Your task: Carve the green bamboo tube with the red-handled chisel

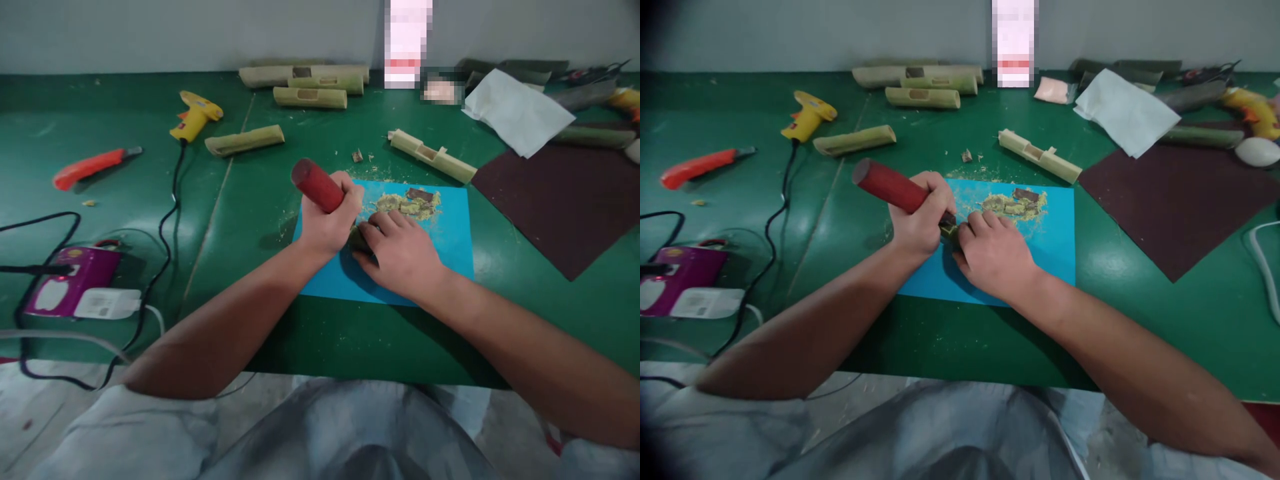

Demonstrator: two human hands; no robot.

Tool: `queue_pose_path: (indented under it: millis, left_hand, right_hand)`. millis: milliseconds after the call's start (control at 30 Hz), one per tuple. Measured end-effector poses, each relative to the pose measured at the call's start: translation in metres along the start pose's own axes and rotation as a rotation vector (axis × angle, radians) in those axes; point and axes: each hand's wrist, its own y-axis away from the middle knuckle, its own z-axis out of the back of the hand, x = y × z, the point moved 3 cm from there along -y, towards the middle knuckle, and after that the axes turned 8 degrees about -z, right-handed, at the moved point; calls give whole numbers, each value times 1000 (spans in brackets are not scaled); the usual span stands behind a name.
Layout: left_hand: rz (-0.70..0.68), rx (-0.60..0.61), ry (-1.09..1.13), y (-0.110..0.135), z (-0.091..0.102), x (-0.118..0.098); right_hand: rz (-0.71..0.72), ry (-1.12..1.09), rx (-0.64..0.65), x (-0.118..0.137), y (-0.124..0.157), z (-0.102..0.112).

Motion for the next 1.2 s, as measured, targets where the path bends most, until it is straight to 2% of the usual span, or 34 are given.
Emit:
queue_pose_path:
  millis: [167,367,667,767,967,1133,1200]
  left_hand:
    - [45,-4,-45,-1,-1,-2]
    - [81,69,-102,0,-9,-7]
    - [189,150,-55,0,-39,-10]
    - [232,171,-36,1,-50,-11]
    - [184,200,-25,7,-63,-17]
    - [189,134,-43,11,-64,-17]
    - [165,148,-53,12,-64,-16]
  right_hand:
    - [-24,35,79,0,0,2]
    - [-85,17,102,-8,2,11]
    - [-109,54,116,-25,15,29]
    - [-116,58,83,-36,26,28]
    - [-119,18,-68,-49,42,18]
    - [-76,-38,-75,-51,45,10]
    - [-64,-47,-68,-52,45,8]
